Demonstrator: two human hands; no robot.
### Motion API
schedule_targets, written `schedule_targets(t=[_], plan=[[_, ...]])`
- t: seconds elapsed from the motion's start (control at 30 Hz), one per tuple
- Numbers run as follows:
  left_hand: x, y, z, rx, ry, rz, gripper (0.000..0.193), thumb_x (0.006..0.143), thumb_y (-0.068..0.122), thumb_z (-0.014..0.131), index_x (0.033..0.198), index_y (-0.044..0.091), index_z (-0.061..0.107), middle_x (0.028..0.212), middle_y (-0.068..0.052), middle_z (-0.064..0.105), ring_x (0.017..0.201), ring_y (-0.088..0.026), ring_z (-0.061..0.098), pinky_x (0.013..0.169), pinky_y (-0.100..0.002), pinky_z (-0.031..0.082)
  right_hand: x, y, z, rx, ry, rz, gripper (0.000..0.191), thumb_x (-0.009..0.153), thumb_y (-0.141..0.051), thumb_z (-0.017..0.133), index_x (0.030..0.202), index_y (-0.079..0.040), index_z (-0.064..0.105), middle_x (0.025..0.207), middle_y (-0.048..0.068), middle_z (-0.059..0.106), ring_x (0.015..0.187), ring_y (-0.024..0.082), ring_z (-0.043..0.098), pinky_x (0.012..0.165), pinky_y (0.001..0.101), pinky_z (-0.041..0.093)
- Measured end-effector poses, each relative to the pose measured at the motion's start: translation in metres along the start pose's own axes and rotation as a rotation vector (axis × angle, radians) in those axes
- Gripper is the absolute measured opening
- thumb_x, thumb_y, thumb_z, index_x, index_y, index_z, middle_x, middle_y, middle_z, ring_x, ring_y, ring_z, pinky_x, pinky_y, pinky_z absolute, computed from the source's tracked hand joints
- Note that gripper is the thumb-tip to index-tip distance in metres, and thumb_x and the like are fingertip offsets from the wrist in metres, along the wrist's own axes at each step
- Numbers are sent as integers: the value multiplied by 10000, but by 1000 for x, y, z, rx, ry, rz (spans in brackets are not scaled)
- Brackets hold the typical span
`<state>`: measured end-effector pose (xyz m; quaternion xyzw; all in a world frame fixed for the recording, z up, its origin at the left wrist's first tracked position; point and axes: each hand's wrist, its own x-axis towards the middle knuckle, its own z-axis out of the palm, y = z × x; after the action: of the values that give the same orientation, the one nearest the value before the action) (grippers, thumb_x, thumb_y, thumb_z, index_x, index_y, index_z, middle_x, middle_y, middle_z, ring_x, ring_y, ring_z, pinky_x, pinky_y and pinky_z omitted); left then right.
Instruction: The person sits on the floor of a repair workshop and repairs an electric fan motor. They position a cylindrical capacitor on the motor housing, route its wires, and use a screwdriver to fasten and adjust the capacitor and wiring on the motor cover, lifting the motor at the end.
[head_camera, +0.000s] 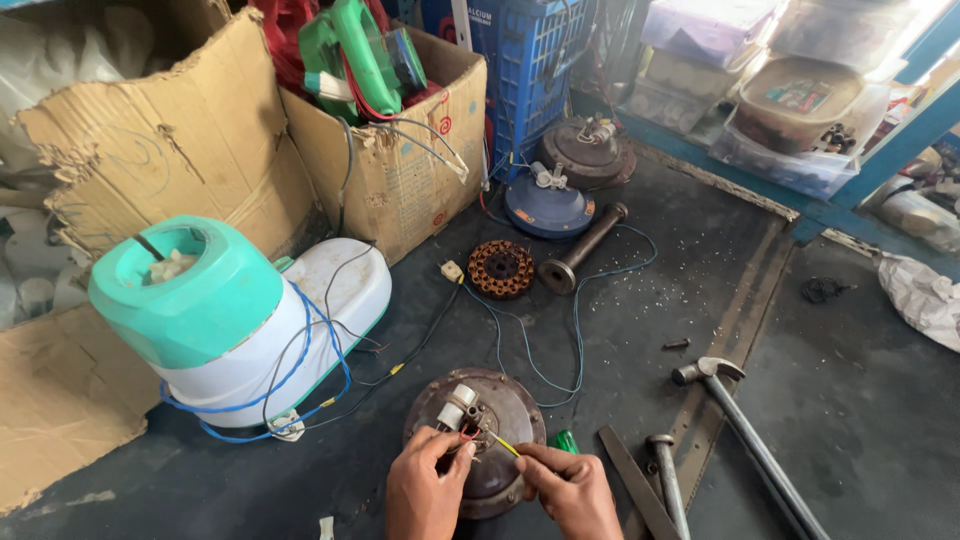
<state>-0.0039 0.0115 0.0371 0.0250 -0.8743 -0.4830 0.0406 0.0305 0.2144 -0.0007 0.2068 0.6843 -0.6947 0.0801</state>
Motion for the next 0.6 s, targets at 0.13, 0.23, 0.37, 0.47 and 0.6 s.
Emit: schedule_targets(t=[0.13,0.23,0.37,0.47,0.6], plan=[[3,-8,5,-6,22,55,201,758,216,811,937,124,810,855,-47,735,801,-252,747,682,-363,569,4,8,2,-104,38,-192,327,731,-90,865,1047,-7,841,776,45,793,712,42,710,651,209,556],[4,-5,3,-6,11,24,209,754,214,809,945,127,812,858,-53,732,806,-259,743,691,-370,566,6,3,4,-92,64,-117,337,689,-52,868,1021,-2,830,755,30,774,694,56,693,655,226,552],[2,6,-4,-12,11,56,167,784,206,795,909,94,798,854,-79,721,803,-289,730,683,-392,554,2,-10,2,37,37,91,255,872,-146,772,1056,23,821,684,105,701,559,153,536,508,304,387],[-4,13,-10,-13,12,96,155,803,185,782,895,61,786,848,-97,716,797,-316,714,684,-411,537,-10,-16,1,36,42,162,277,886,-181,728,1029,26,845,636,89,669,498,142,490,450,297,329],[-5,18,-14,-25,29,150,158,800,173,780,899,50,787,844,-103,718,794,-315,712,684,-404,536,-19,-27,13,-36,101,-140,286,760,-71,863,1017,54,850,690,21,677,556,46,529,471,238,385]])
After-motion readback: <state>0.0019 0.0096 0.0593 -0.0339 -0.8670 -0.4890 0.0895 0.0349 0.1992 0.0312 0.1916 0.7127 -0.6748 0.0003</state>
